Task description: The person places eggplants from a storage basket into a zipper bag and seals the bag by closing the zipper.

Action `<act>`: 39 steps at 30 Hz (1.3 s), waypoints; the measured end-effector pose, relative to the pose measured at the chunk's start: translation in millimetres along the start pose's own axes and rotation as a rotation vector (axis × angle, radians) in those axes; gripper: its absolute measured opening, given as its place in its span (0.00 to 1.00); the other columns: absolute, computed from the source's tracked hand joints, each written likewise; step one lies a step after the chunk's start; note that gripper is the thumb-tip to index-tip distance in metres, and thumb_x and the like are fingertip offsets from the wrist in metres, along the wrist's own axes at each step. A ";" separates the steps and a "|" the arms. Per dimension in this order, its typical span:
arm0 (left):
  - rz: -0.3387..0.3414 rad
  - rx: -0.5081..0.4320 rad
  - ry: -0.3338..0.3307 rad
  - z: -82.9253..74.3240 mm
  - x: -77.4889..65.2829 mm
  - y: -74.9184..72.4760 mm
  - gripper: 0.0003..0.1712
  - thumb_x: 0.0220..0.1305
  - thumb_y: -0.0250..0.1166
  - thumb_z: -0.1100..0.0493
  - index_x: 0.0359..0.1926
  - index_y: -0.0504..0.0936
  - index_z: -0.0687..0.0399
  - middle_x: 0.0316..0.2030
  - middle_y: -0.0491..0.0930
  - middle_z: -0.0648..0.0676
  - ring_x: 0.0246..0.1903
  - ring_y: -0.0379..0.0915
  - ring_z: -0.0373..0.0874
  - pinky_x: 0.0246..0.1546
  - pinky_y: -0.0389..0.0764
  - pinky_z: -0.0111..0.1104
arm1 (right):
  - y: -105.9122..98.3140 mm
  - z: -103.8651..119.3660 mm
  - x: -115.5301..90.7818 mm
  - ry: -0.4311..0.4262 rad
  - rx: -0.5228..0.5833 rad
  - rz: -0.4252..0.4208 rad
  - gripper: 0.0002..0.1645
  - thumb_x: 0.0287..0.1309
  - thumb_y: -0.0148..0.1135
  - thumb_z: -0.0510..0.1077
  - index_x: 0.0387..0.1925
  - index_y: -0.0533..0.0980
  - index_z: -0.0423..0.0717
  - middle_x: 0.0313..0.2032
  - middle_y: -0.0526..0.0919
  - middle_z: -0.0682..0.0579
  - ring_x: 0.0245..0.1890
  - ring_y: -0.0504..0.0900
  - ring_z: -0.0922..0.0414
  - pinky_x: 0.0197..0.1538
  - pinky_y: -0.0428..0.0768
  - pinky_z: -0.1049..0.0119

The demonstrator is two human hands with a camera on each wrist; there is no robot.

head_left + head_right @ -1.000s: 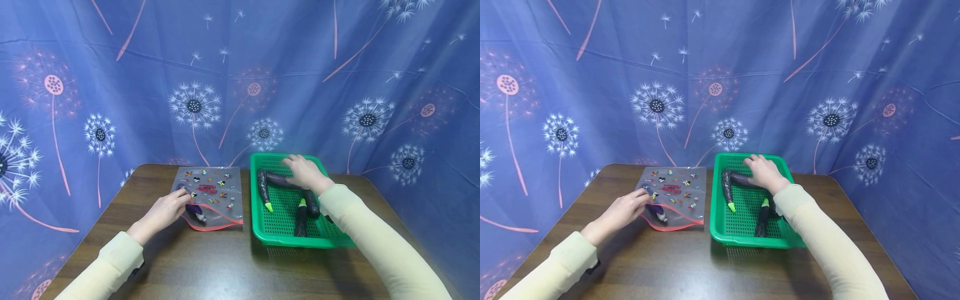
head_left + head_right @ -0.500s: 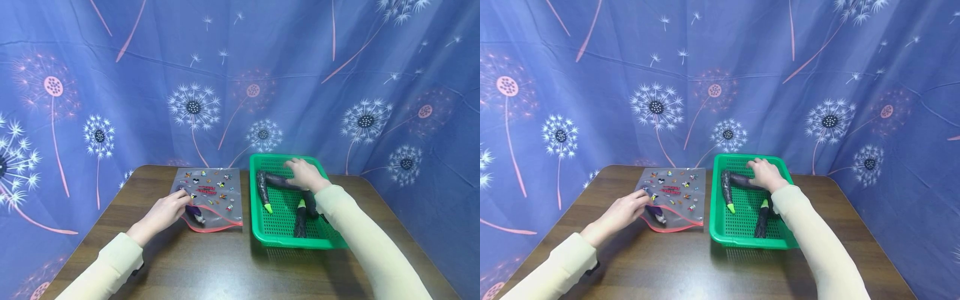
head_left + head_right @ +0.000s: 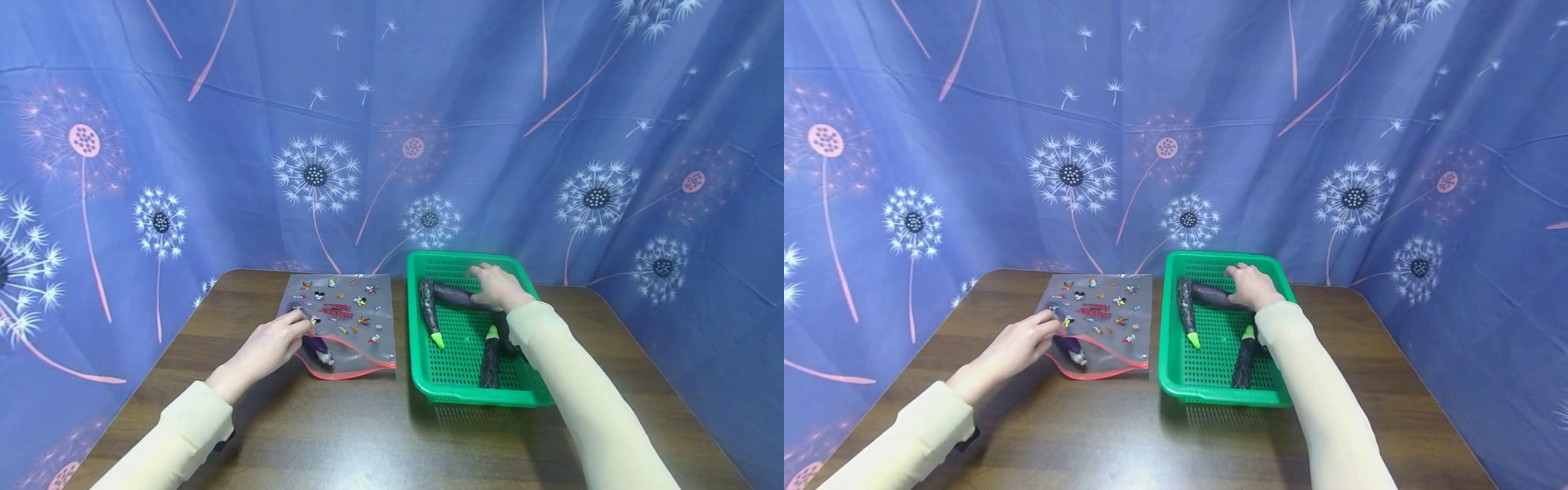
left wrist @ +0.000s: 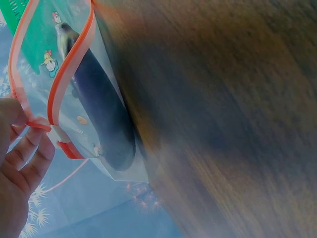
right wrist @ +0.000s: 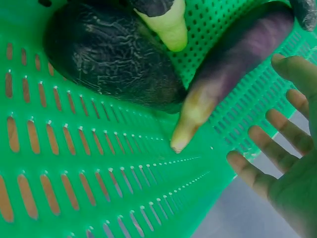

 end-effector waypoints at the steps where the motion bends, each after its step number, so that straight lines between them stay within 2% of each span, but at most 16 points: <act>1: 0.000 0.000 -0.002 0.4 -0.3 0.4 0.18 0.44 0.61 0.73 0.33 0.80 0.46 0.32 0.73 0.42 0.27 0.70 0.36 0.20 0.73 0.33 | 1.3 -1.0 0.8 -0.003 -0.001 0.003 0.33 0.53 0.67 0.47 0.61 0.69 0.48 0.64 0.65 0.38 0.60 0.67 0.38 0.47 0.74 0.42; 6: 0.003 -0.008 -0.009 1.7 -1.6 1.7 0.18 0.44 0.60 0.73 0.33 0.80 0.46 0.32 0.73 0.42 0.27 0.70 0.36 0.19 0.72 0.32 | 7.8 -6.0 3.2 0.004 -0.013 0.032 0.32 0.53 0.67 0.46 0.61 0.69 0.48 0.66 0.60 0.35 0.63 0.64 0.36 0.49 0.74 0.42; 11: 0.006 -0.013 -0.016 1.4 -2.3 2.0 0.18 0.45 0.61 0.73 0.33 0.80 0.45 0.33 0.73 0.42 0.28 0.70 0.35 0.20 0.73 0.33 | 13.5 -11.6 4.7 -0.006 0.007 0.039 0.33 0.53 0.67 0.44 0.61 0.68 0.47 0.63 0.64 0.35 0.59 0.69 0.37 0.46 0.76 0.43; 22: 0.009 -0.011 -0.018 1.6 -1.6 2.9 0.17 0.46 0.61 0.73 0.33 0.80 0.45 0.33 0.74 0.42 0.29 0.72 0.36 0.21 0.74 0.33 | 37.3 -21.5 4.0 -0.013 0.037 0.058 0.32 0.53 0.66 0.39 0.60 0.68 0.46 0.59 0.69 0.36 0.56 0.71 0.39 0.44 0.77 0.46; 29: 0.005 -0.009 -0.019 0.9 -0.3 0.5 0.17 0.46 0.61 0.73 0.33 0.80 0.45 0.33 0.74 0.42 0.29 0.72 0.36 0.21 0.74 0.33 | 33.3 -22.7 5.9 -0.032 0.016 0.056 0.32 0.51 0.68 0.39 0.60 0.69 0.47 0.58 0.71 0.37 0.56 0.71 0.39 0.44 0.77 0.46; 39: 0.003 -0.018 -0.011 3.0 -1.8 4.6 0.18 0.45 0.60 0.73 0.32 0.80 0.45 0.33 0.73 0.42 0.28 0.72 0.37 0.21 0.74 0.34 | 23.8 -21.5 2.4 -0.067 -0.041 0.072 0.31 0.50 0.68 0.38 0.58 0.70 0.46 0.55 0.74 0.37 0.53 0.74 0.40 0.40 0.78 0.50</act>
Point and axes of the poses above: each hand's wrist, its own x-axis towards the middle knuckle, its own y-axis out of the palm, z = x × y, the point moved 2 cm from there along x, towards the middle knuckle
